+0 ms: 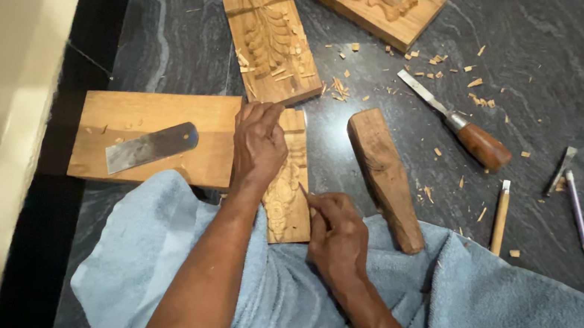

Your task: The person carves a design into a rectangular wooden block using a chisel and a wooden mallet. They repeatedly strike the chisel to remove wood shavings and refine the carved pattern.

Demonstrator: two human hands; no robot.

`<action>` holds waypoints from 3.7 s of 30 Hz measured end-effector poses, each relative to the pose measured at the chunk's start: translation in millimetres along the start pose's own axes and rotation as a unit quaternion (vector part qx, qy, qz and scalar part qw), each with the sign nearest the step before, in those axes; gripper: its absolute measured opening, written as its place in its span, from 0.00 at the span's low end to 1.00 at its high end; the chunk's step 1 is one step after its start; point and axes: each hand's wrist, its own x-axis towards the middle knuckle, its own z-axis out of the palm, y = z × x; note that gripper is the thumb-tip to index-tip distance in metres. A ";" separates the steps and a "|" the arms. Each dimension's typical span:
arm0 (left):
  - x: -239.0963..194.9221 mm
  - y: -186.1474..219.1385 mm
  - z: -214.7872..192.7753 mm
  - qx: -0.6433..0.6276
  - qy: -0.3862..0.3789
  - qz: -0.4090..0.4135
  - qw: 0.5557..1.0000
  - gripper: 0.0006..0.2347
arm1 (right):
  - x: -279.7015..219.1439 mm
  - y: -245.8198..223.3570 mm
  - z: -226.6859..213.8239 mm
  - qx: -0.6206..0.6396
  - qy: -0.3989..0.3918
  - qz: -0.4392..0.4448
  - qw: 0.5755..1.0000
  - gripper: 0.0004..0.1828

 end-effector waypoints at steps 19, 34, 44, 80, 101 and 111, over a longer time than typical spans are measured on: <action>-0.7 1.6 0.5 -0.003 0.009 0.002 1.000 0.13 | 2.9 -9.6 -9.0 -0.042 0.005 -0.092 0.995 0.11; -1.6 10.4 -0.7 0.012 -0.003 -0.021 1.000 0.14 | -0.4 -16.9 3.2 -0.077 0.029 -0.078 0.994 0.06; 0.0 6.1 -1.0 0.010 0.004 0.001 1.000 0.13 | 5.3 -11.1 10.5 -0.058 0.013 -0.030 0.998 0.07; 1.6 11.6 -5.4 -0.006 0.026 0.017 0.999 0.15 | 16.8 -12.5 -7.2 -0.015 -0.018 -0.035 0.999 0.09; -2.3 5.4 4.3 -0.007 0.009 -0.016 1.000 0.14 | 16.5 -1.7 -5.3 -0.057 -0.033 -0.018 0.998 0.08; -4.2 2.1 0.6 -0.023 0.011 -0.007 1.000 0.14 | 5.7 -7.9 -1.6 -0.185 0.010 -0.065 0.980 0.11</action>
